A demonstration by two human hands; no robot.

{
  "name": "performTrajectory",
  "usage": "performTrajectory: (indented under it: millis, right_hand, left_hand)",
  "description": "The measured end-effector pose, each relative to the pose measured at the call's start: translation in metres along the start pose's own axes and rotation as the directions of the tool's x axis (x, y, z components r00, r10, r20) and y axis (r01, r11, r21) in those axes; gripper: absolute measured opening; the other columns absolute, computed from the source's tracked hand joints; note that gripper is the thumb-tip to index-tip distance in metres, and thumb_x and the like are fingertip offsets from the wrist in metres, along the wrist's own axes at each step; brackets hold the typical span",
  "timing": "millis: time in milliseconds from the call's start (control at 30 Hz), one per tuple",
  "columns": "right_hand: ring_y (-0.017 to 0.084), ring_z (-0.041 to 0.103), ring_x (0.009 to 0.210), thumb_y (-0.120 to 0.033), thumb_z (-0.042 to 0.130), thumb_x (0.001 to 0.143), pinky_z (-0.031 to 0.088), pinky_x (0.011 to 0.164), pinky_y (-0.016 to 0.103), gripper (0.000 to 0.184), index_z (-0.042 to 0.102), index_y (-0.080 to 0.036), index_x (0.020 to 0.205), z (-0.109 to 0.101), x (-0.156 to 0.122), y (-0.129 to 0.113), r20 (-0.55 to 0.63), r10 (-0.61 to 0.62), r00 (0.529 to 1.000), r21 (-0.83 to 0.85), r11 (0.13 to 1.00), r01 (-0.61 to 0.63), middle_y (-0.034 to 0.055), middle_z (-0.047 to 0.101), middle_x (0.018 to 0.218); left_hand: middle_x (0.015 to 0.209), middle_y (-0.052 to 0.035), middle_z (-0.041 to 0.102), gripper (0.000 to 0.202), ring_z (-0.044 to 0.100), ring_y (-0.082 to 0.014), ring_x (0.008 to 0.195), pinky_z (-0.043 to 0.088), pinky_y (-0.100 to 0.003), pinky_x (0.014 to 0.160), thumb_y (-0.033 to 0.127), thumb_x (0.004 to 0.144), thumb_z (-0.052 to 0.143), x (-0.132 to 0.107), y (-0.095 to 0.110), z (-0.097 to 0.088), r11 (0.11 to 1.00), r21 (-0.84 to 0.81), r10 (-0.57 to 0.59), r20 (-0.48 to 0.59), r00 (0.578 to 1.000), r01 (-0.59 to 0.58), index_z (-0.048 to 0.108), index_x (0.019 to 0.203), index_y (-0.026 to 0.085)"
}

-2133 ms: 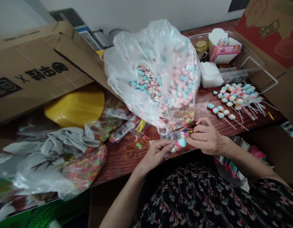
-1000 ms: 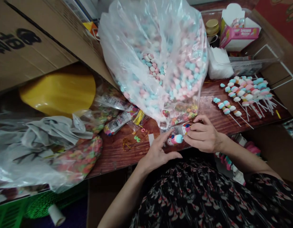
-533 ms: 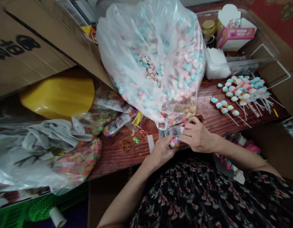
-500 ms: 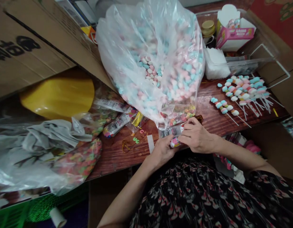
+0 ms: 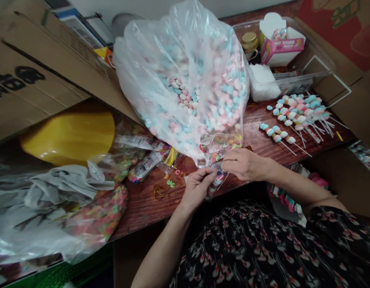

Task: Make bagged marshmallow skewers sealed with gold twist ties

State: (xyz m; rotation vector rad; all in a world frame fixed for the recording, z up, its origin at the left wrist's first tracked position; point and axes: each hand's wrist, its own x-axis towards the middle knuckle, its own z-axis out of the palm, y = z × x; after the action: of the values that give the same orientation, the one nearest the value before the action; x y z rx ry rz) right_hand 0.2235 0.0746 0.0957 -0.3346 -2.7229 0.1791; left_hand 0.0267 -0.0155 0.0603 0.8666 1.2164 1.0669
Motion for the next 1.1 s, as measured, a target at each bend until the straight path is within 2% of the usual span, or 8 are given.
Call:
performTrajectory:
  millis: [100,200,333,500,633,800,967,1100]
  right_hand:
    - [0.016,0.051,0.074,-0.008,0.043,0.090,0.040,0.064,0.028,0.020,0.062,-0.012,0.096,0.002,0.010,-0.005,0.068,0.013,0.998,0.050,0.999,-0.017,0.0080,0.060,0.084]
    - [0.017,0.055,0.081,-0.010,0.043,0.091,0.046,0.068,0.029,0.027,0.060,-0.013,0.111,0.002,0.015,-0.010,-0.108,0.106,0.989,0.211,0.974,-0.082,0.0110,0.062,0.098]
    - [0.012,0.053,0.071,-0.024,0.059,0.089,0.048,0.065,0.027,0.033,0.057,-0.020,0.121,0.011,0.013,-0.026,-0.336,0.570,0.750,0.541,0.769,-0.341,0.0069,0.061,0.104]
    - [0.012,0.055,0.068,-0.018,0.059,0.088,0.047,0.066,0.027,0.007,0.066,-0.018,0.086,0.040,0.017,-0.042,-0.348,0.637,0.688,0.673,0.681,-0.290,0.0007,0.060,0.073]
    - [0.012,0.059,0.077,-0.020,0.061,0.089,0.049,0.071,0.026,0.009,0.070,-0.019,0.090,0.044,0.020,-0.034,-0.373,0.617,0.693,0.724,0.660,-0.198,0.0024,0.062,0.083]
    - [0.012,0.059,0.076,-0.018,0.059,0.089,0.049,0.067,0.025,0.012,0.070,-0.019,0.090,0.047,0.020,-0.038,-0.405,0.635,0.657,0.720,0.665,-0.198,0.0027,0.060,0.083]
    - [0.014,0.057,0.074,-0.018,0.058,0.088,0.048,0.070,0.031,0.013,0.070,-0.021,0.083,0.051,0.020,-0.041,-0.557,0.566,0.607,0.558,0.797,-0.232,0.0031,0.062,0.079]
    - [0.016,0.056,0.081,-0.022,0.063,0.086,0.047,0.080,0.037,0.011,0.069,-0.022,0.077,0.053,0.022,-0.034,-0.513,0.637,0.576,0.623,0.738,-0.260,0.0021,0.062,0.078]
  left_hand:
    - [0.063,0.0016,0.060,0.026,0.051,-0.0069,0.055,0.041,-0.017,0.053,0.038,0.074,0.078,0.002,-0.003,0.009,0.995,-0.032,0.095,-0.054,0.994,-0.097,0.067,0.073,0.014]
    - [0.055,0.0068,0.051,0.025,0.041,-0.0045,0.041,0.034,-0.015,0.040,0.040,0.078,0.075,0.001,-0.006,0.015,0.978,-0.170,0.091,-0.157,0.983,-0.118,0.061,0.078,0.018]
    - [0.053,0.0091,0.048,0.025,0.037,-0.0041,0.035,0.031,-0.015,0.035,0.042,0.083,0.070,0.005,-0.006,0.019,0.946,-0.238,0.140,-0.315,0.939,-0.221,0.058,0.084,0.021]
    - [0.079,0.0018,0.065,0.019,0.059,-0.0073,0.068,0.049,-0.017,0.067,0.037,0.082,0.072,0.011,-0.012,0.023,0.911,-0.153,0.311,-0.359,0.880,-0.384,0.067,0.089,0.019]
    - [0.099,-0.0024,0.072,0.027,0.065,-0.0136,0.091,0.050,-0.026,0.089,0.042,0.082,0.070,0.008,-0.021,0.023,0.931,-0.227,0.215,-0.294,0.931,-0.286,0.072,0.101,0.022]
    - [0.100,-0.0060,0.073,0.035,0.064,-0.0202,0.104,0.050,-0.032,0.093,0.049,0.080,0.070,0.002,-0.025,0.018,0.971,-0.066,0.203,-0.267,0.942,-0.228,0.074,0.098,0.020]
    - [0.091,-0.0060,0.073,0.038,0.065,-0.0202,0.092,0.052,-0.033,0.086,0.052,0.074,0.074,0.004,-0.015,0.018,0.974,-0.205,0.075,-0.110,0.991,-0.097,0.074,0.091,0.018]
    - [0.081,-0.0036,0.072,0.032,0.063,-0.0155,0.078,0.050,-0.030,0.081,0.046,0.070,0.080,0.006,-0.008,0.018,0.937,-0.345,-0.039,0.044,0.998,0.052,0.074,0.082,0.016]
